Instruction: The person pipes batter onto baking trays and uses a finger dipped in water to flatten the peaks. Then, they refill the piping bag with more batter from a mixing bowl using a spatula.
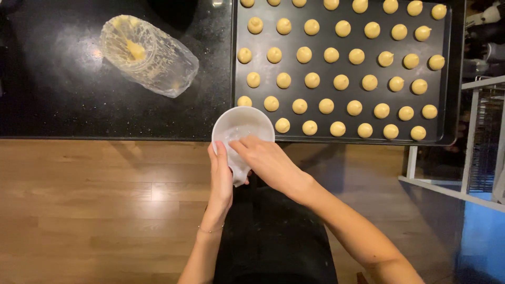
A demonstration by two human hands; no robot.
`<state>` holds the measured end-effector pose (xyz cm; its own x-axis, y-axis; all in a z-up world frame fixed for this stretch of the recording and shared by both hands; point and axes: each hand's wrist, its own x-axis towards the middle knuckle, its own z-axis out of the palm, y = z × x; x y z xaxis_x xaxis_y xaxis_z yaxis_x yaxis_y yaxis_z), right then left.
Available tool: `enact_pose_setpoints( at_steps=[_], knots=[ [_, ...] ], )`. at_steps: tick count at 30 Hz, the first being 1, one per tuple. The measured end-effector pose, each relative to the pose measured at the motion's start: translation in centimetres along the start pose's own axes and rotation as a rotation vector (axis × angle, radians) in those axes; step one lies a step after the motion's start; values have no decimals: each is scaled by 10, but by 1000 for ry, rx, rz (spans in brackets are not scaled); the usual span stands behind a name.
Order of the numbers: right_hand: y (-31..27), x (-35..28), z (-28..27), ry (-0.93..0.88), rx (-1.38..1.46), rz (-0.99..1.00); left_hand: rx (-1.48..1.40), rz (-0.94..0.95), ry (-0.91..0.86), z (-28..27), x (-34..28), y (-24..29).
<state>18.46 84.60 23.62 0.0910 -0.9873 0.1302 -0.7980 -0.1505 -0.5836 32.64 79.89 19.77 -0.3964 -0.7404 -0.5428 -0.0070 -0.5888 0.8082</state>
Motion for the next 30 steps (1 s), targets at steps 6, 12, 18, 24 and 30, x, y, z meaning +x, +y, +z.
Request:
enact_pose_setpoints(
  at_steps=[6, 12, 18, 24, 30],
  knots=[
    [-11, 18, -2, -19, -47, 32, -20, 8, -22, -4, -3, 4],
    [-17, 17, -8, 456, 160, 164, -120, 149, -8, -30, 9, -8],
    [85, 11, -23, 392, 23, 414, -157, 93, 132, -91, 18, 21],
    [133, 14, 18, 27, -239, 198, -142, 104, 198, -124, 14, 36],
    [146, 17, 30, -32, -390, 108, -197, 73, 229, -135, 13, 33]
  ],
)
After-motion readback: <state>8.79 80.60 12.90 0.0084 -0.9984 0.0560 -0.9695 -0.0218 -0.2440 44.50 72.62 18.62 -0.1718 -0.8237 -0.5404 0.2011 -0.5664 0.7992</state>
